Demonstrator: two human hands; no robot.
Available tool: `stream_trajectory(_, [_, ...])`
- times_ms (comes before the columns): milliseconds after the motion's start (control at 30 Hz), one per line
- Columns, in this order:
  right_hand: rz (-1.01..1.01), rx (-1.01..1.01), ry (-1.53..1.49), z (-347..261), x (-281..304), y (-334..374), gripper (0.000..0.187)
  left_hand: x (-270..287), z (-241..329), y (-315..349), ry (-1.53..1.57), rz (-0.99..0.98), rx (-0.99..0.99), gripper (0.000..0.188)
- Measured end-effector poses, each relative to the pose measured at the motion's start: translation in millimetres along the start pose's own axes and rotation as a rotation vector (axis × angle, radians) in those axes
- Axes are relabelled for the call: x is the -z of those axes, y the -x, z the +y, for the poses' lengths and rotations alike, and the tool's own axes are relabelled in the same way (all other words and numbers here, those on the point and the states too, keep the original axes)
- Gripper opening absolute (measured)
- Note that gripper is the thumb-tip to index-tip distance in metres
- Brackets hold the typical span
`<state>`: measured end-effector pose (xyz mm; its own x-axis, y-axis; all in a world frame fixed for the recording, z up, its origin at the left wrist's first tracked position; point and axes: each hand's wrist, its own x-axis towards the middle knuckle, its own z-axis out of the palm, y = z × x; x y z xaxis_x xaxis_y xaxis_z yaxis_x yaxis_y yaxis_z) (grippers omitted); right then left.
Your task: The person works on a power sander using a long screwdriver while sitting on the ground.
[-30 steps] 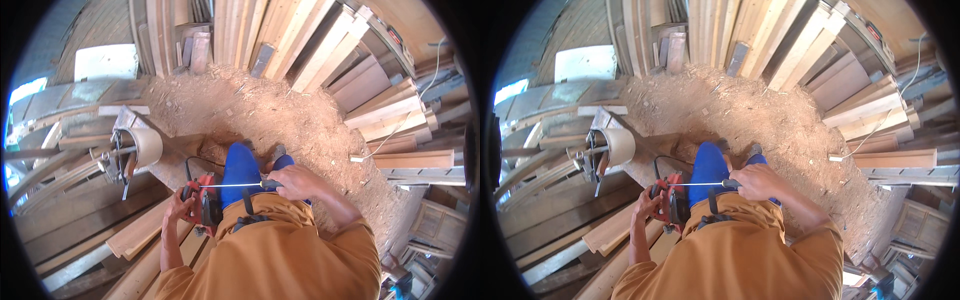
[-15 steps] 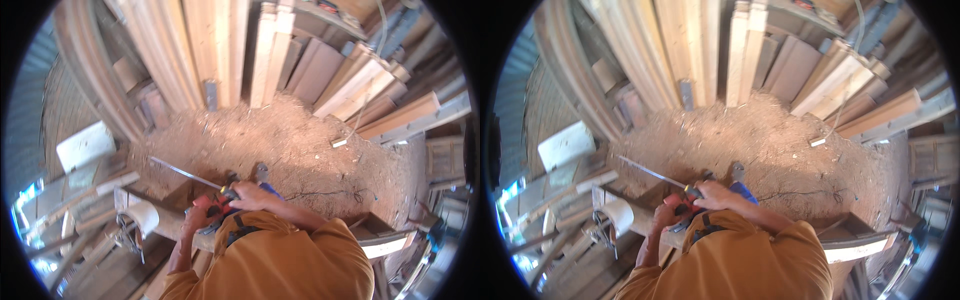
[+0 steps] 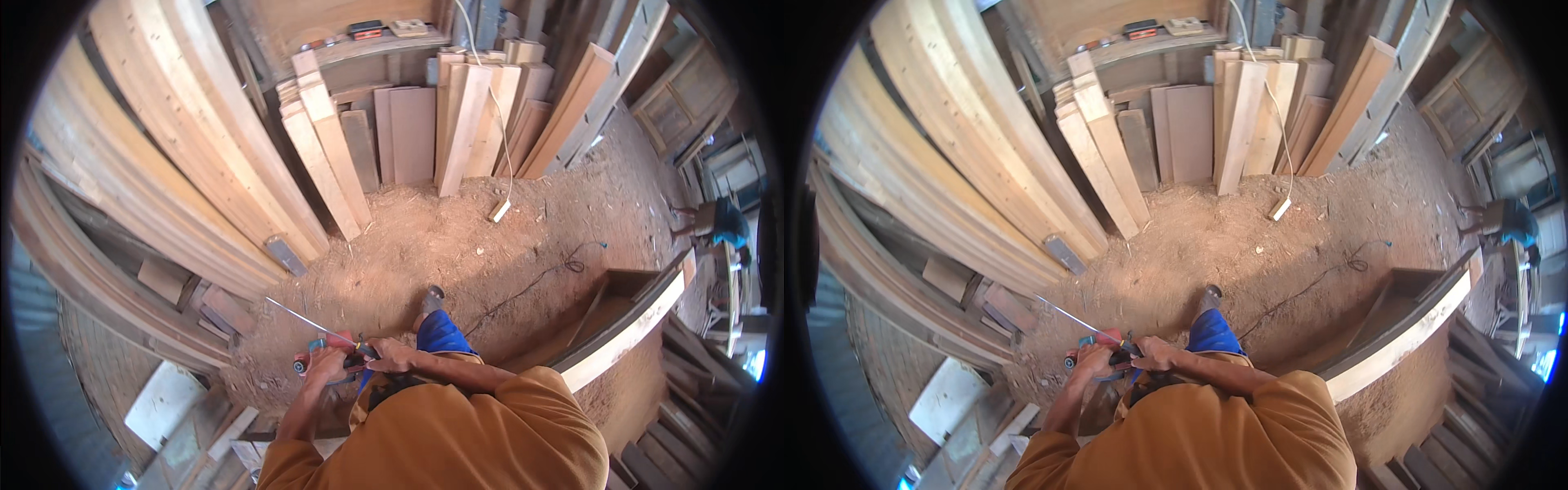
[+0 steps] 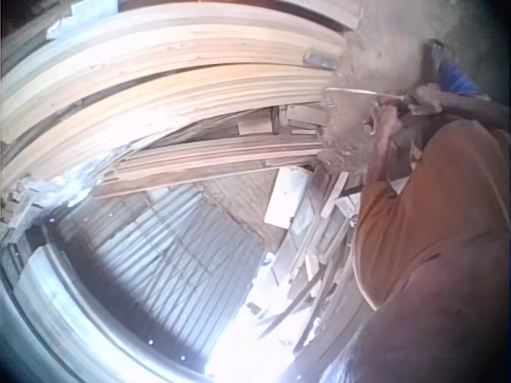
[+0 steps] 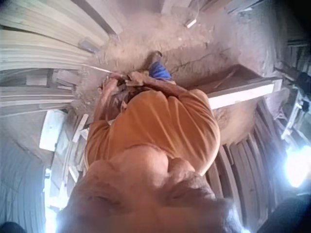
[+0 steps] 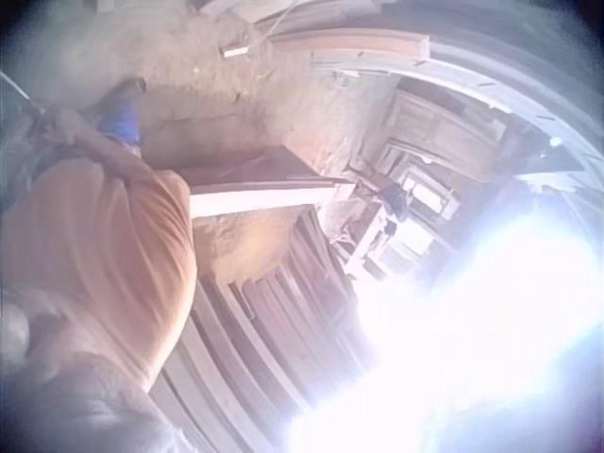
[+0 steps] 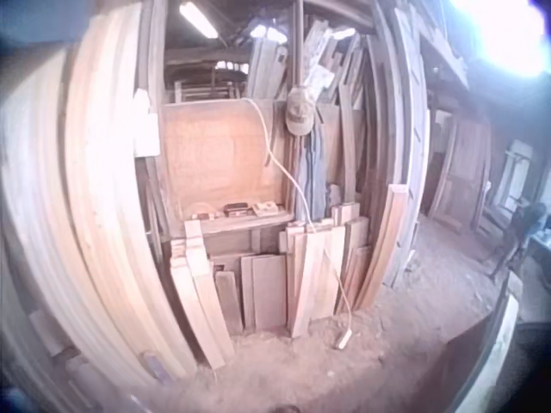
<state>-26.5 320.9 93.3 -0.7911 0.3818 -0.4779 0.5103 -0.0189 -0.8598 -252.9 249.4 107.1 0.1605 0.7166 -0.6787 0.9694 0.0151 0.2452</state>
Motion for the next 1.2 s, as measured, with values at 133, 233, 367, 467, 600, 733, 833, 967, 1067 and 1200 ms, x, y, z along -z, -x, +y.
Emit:
stream_trajectory(133, [0.109,-0.026,-0.024,17.2,46.2,6.6,0.044,32.2,-3.0,-47.0,-0.050,-0.091,-0.045,0.041])
stream_trajectory(233, [0.282,-0.110,-0.089,26.3,105.1,21.4,0.044,42.2,-10.6,-87.6,-0.010,-0.155,-0.047,0.036])
stream_trajectory(367, [0.469,-0.234,-0.166,65.9,181.4,43.4,0.042,70.3,-6.8,-132.4,0.124,-0.156,-0.078,0.032])
stream_trajectory(467, [0.706,-0.337,-0.126,100.9,236.5,64.0,0.042,133.2,14.3,-168.1,0.435,-0.155,0.171,0.035])
stream_trajectory(600, [0.912,-0.423,-0.110,121.6,292.0,78.0,0.043,155.1,10.8,-231.7,0.296,0.020,0.069,0.042])
stream_trajectory(733, [1.005,-0.031,-0.978,85.4,305.2,112.9,0.040,206.3,32.1,-286.6,0.077,-0.126,-0.129,0.048])
stream_trajectory(833, [1.048,0.077,-0.925,61.2,303.0,128.9,0.033,220.1,42.5,-323.3,-0.200,-0.212,-0.021,0.054])
stream_trajectory(967, [1.106,0.137,-0.900,22.0,295.2,133.0,0.024,241.3,48.8,-348.8,-0.345,-0.323,-0.087,0.050])
stream_trajectory(1067, [1.161,0.208,-0.862,10.6,295.1,131.3,0.021,259.1,64.7,-347.1,-0.326,-0.302,-0.096,0.050])
stream_trajectory(1200, [1.180,0.227,-0.877,-5.4,299.5,130.5,0.020,241.6,40.9,-365.4,-0.263,-0.306,-0.089,0.051])
